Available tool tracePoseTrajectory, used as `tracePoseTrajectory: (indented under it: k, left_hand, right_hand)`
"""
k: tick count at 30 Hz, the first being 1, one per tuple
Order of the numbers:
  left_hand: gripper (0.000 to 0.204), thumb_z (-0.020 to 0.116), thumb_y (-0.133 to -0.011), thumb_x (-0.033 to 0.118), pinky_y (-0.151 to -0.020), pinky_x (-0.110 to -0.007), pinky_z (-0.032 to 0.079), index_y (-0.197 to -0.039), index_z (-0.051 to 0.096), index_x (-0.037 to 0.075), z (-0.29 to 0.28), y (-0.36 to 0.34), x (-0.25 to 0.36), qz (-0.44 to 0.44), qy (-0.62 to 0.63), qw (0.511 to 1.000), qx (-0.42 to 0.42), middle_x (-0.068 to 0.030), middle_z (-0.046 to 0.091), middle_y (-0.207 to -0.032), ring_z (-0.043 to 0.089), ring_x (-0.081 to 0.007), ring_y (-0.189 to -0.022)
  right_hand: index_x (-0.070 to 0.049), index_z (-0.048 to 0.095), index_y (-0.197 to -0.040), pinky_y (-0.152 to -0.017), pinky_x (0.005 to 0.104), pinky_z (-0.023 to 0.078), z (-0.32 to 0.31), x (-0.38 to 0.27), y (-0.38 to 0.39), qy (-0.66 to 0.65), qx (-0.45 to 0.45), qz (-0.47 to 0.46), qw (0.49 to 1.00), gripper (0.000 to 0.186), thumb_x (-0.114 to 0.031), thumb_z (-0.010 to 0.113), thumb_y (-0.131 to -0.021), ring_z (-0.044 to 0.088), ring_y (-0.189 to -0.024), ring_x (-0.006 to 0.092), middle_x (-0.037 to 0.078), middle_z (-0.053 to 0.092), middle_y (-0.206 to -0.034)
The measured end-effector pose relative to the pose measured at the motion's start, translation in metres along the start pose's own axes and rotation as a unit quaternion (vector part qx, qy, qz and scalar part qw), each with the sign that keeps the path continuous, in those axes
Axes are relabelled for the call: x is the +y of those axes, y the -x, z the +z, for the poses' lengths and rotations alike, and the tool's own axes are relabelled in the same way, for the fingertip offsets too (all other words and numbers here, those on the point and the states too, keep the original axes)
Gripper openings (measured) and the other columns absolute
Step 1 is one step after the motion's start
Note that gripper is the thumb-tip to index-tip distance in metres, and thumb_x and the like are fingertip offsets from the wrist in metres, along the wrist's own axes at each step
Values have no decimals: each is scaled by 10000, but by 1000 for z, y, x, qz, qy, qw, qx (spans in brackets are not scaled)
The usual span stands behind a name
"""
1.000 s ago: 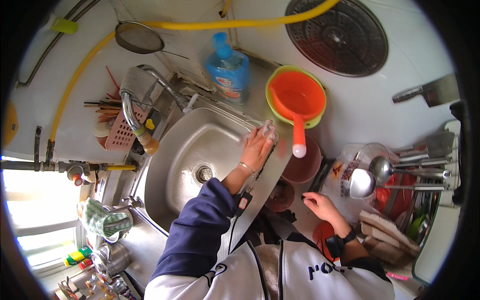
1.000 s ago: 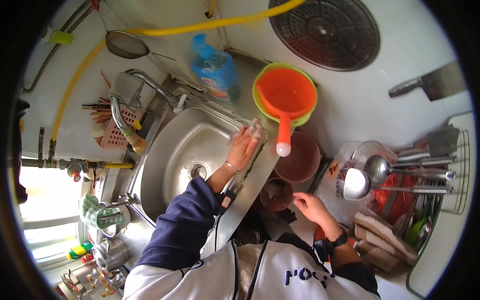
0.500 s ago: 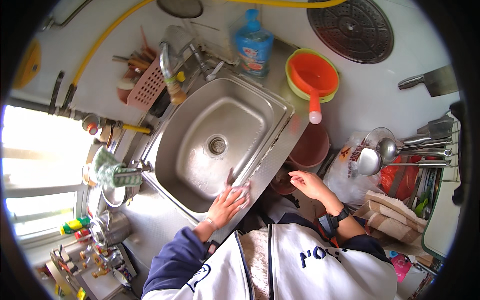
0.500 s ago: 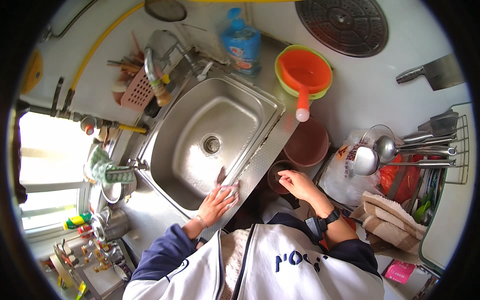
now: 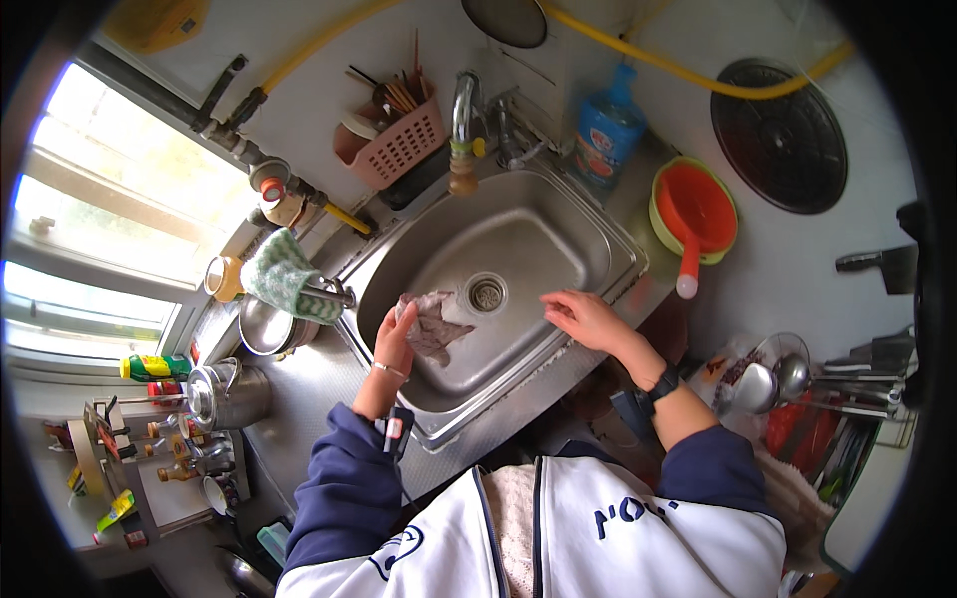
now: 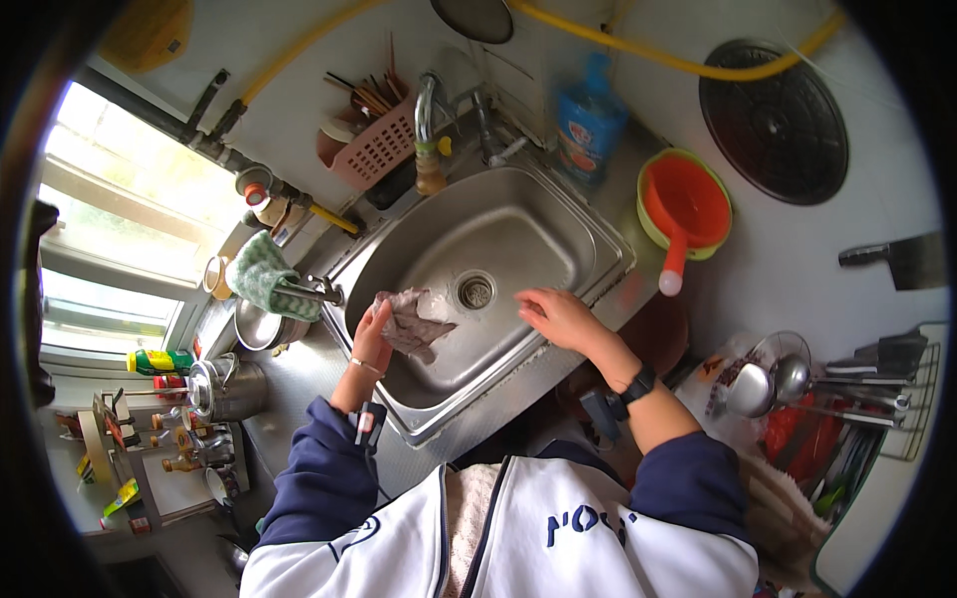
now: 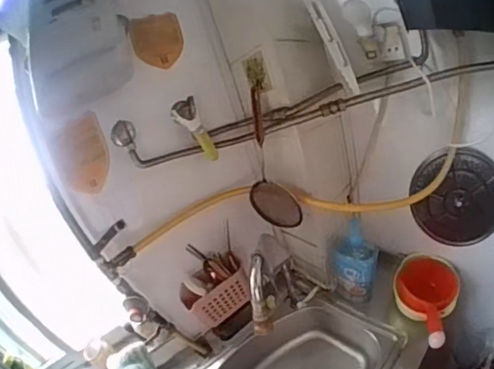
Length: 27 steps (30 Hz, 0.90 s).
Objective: The person cleans a kitchen sink and surrounding countertops using a cloth. They wipe the sink basin, faucet, and adjacent surfaces, then move to the stovetop and other counters, wiping them with the same cloth.
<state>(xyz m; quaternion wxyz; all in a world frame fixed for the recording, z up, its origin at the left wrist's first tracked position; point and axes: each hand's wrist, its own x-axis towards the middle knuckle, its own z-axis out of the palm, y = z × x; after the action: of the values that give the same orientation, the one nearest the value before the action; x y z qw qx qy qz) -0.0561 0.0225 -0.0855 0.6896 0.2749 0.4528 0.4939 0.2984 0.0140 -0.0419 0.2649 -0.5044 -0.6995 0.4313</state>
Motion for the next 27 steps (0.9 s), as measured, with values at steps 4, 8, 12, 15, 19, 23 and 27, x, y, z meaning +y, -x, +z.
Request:
tracePoseTrajectory:
  k: [4,8,12,15,19,23,27]
  left_hand:
    - [210,622,-938,214,-850,-278,469,-1083,619,61,41,-33,12,35,13,999,8,-9,662,-1013,605,-108,-943]
    - [270,602,-958,256,-685,-227,490,-1076,618,14,33,-10,7,44,-191,980,-41,10,646,-912,591,-68,-806]
    - [301,620,-941,230,-810,-273,485,-1157,627,20,-3,64,-12,2,-448,885,-125,-52,681,-956,618,-134,-883]
    - [387,569,-950,295,-996,-390,417,-1307,551,148,-2,113,-54,88,-627,722,-278,-140,492,-1361,472,-269,-1256]
    - [415,521,-953,346,-1084,-433,336,-1355,499,242,24,105,-99,157,-725,600,-300,-138,318,-1505,314,-316,-1386]
    - [380,498,-979,336,-1067,-374,356,-1332,516,195,79,44,-128,223,-657,661,-287,-150,445,-1406,405,-295,-1327]
    - [384,474,-1003,350,-992,-324,416,-1260,537,72,106,-2,-108,-84,-308,936,-150,-101,598,-1188,538,-199,-1134]
  right_hand:
    - [-23,627,-1124,-755,354,514,-18,-13,-66,25,22,-58,998,288,-194,625,-892,655,-848,279,146,666,-949]
    - [-29,628,-1131,-773,348,514,-15,-3,-75,-3,-33,-47,998,297,-199,631,-889,657,-855,273,143,667,-965]
    - [-26,627,-1139,-786,338,518,-4,23,-47,11,-91,-1,996,311,-208,634,-887,662,-882,265,151,673,-979]
    - [-19,625,-1143,-798,339,519,0,40,-24,-3,-126,55,991,313,-203,624,-890,665,-905,265,166,678,-991]
    - [-2,621,-1137,-797,339,521,5,48,-8,-20,-119,80,990,312,-204,613,-899,668,-891,261,172,679,-993]
    - [-11,621,-1140,-804,338,515,14,39,-6,-34,-116,105,987,306,-219,595,-917,664,-912,254,166,675,-1023]
    - [-45,609,-1181,-822,343,498,19,23,-15,-5,-33,59,998,334,-276,572,-943,645,-956,235,146,654,-1115]
